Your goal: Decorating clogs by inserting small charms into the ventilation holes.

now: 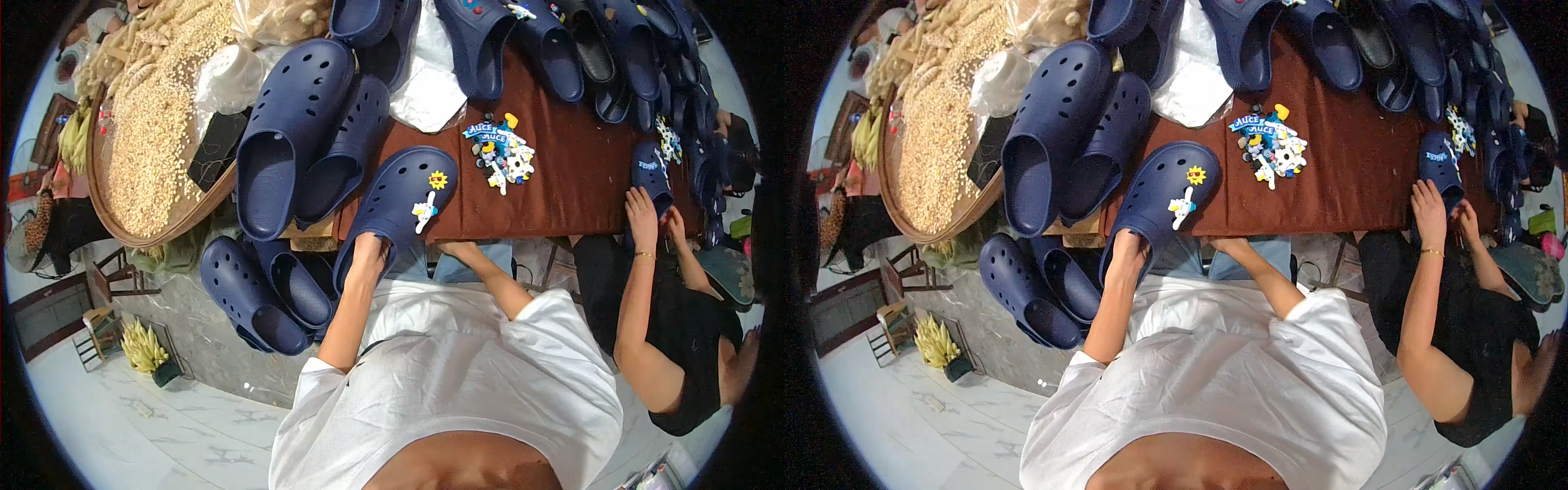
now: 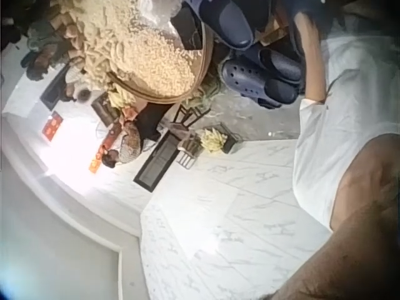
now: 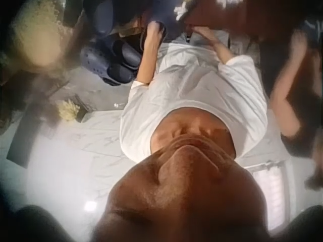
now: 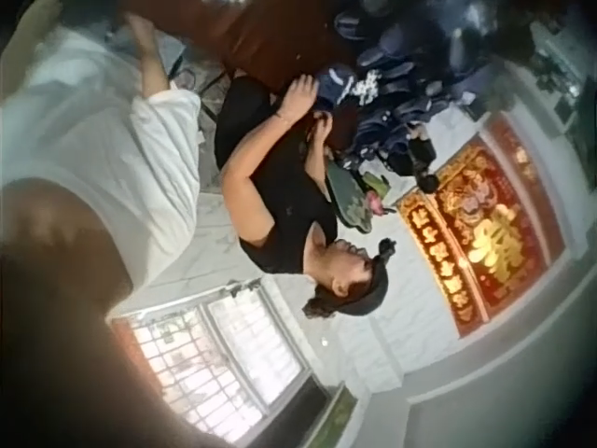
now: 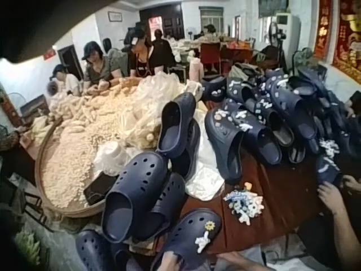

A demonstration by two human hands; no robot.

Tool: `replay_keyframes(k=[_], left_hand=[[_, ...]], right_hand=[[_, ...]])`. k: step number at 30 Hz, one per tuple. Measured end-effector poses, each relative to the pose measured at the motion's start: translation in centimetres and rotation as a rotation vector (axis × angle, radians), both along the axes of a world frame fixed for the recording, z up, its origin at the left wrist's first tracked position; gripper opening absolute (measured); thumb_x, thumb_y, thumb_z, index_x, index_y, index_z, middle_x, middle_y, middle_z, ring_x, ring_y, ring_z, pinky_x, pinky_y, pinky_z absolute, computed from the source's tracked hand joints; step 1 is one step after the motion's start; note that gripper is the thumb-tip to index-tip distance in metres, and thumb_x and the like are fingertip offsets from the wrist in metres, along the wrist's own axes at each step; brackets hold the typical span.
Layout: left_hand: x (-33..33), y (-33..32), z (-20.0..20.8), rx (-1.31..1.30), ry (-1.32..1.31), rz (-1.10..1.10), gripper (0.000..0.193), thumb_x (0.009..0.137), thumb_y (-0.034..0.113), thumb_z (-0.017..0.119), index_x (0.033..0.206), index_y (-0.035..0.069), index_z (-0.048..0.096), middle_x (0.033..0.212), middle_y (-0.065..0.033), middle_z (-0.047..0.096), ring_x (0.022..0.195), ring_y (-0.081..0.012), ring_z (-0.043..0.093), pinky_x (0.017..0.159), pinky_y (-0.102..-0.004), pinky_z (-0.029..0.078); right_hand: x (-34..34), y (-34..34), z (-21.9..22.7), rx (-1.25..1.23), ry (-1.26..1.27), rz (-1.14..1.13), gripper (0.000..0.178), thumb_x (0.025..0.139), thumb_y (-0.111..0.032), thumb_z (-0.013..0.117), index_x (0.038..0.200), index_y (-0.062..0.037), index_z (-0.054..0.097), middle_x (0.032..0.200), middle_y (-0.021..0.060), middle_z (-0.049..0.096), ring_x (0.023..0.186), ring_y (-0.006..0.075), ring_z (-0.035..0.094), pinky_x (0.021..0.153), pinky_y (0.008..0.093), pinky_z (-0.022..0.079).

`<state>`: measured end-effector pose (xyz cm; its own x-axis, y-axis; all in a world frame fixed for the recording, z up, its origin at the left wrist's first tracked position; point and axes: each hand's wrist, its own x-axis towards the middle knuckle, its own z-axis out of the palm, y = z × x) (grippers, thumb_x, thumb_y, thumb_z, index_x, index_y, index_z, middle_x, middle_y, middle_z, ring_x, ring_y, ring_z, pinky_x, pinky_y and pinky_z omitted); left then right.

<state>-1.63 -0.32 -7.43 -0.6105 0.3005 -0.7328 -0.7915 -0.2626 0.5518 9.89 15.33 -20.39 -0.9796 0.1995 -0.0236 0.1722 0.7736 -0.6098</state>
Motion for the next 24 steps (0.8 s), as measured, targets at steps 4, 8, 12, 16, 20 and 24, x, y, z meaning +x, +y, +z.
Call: replay_keyframes(k=[4,8,12,16,20,24], left_hand=[[-0.3,1.0,4.2,-0.021,-0.02,0.009,0.034,0.097,0.007,0.054,0.129,-0.003,0.054,0.127,-0.0124,0.062,0.109,-0.0214,0.064,0.092,-0.0349,0.056],[-0.3,0.4,1.5,0.206,-0.006,0.03,0.034,0.097,0.006,0.052,0.13,-0.003,0.053,0.131,-0.0138,0.06,0.111,-0.023,0.063,0.098,-0.0368,0.053],[0.8,-0.6,0.4,0.266,-0.003,0.027,0.034,0.098,0.006,0.052,0.13,-0.003,0.053,0.131,-0.0139,0.059,0.113,-0.0232,0.062,0.1,-0.0371,0.052],[1.2,-0.8,0.1,0.334,0.004,0.025,0.034,0.098,0.005,0.051,0.13,-0.004,0.053,0.132,-0.0141,0.059,0.114,-0.0234,0.061,0.101,-0.0373,0.051],[1.1,-1.3,-0.2,0.387,0.012,0.034,0.033,0.098,0.005,0.051,0.13,-0.004,0.053,0.132,-0.0142,0.058,0.115,-0.0235,0.061,0.103,-0.0376,0.05],[1.1,-1.9,-0.6,0.437,0.006,0.046,0.033,0.098,0.005,0.05,0.13,-0.004,0.053,0.133,-0.0144,0.058,0.116,-0.0237,0.06,0.104,-0.0379,0.048]], right_hand=[[4.7,0.5,6.2,-0.166,-0.237,0.026,0.029,0.091,-0.019,0.056,0.116,-0.0041,0.062,0.114,0.0205,0.064,0.107,0.0417,0.059,0.09,0.0488,0.047],[6.2,0.3,13.8,-0.209,-0.239,-0.052,0.021,0.091,-0.017,0.059,0.104,-0.0029,0.066,0.101,0.0165,0.067,0.095,0.0348,0.065,0.082,0.0432,0.051],[2.7,2.4,20.3,-0.35,0.169,-0.356,0.012,0.095,-0.009,0.059,0.1,-0.0013,0.066,0.092,0.0079,0.066,0.083,0.0172,0.063,0.073,0.0286,0.05],[-3.1,4.8,19.8,-0.268,0.42,-0.357,0.018,0.095,-0.014,0.061,0.107,-0.0024,0.066,0.099,0.0105,0.065,0.09,0.0209,0.064,0.073,0.0299,0.05],[-6.9,6.2,16.8,-0.279,0.395,-0.295,0.021,0.092,-0.021,0.067,0.104,-0.0041,0.068,0.093,0.01,0.066,0.086,0.0217,0.064,0.068,0.0305,0.051],[-7.4,6.5,15.5,-0.411,0.219,-0.335,0.017,0.09,-0.02,0.067,0.097,-0.0048,0.067,0.081,0.0074,0.065,0.074,0.0252,0.064,0.068,0.0346,0.05]])
